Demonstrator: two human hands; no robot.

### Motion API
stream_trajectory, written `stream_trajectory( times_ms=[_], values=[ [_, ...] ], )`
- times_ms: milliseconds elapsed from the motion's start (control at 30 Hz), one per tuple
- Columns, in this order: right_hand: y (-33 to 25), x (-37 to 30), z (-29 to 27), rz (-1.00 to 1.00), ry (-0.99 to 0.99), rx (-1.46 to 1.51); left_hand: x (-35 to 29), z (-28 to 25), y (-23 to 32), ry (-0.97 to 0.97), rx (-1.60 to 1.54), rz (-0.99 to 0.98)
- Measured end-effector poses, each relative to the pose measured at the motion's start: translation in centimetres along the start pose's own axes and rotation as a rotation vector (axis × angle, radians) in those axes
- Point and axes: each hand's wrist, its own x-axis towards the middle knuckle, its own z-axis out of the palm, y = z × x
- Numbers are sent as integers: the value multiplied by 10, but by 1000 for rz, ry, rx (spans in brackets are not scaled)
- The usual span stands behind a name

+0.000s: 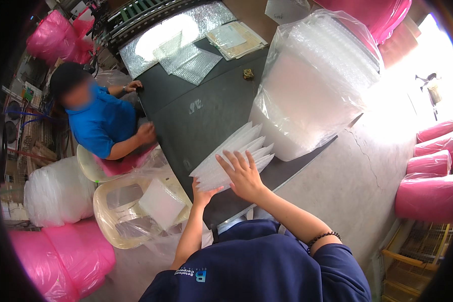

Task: The person stacks sheets of bubble wrap on a table, organizing them into neat piles. They repeatedly pick up sheets, align them, and place them on top of existing stacks while another person works nearby.

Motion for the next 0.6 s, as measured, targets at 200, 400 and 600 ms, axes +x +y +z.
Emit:
stream_trajectory(
  times_ms=[200, 400, 600],
  values=[
    [13, 5, -9, -166, 32, -318, -2, 1, -7, -90, -86, -21],
    [34, 28, -28, -282, -90, -224, 4, 18, -23, 86, -85, 136],
    [79, -66, -58, 38, 330, 581, 16, -57, 38, -262, -206, -132]
  ],
)
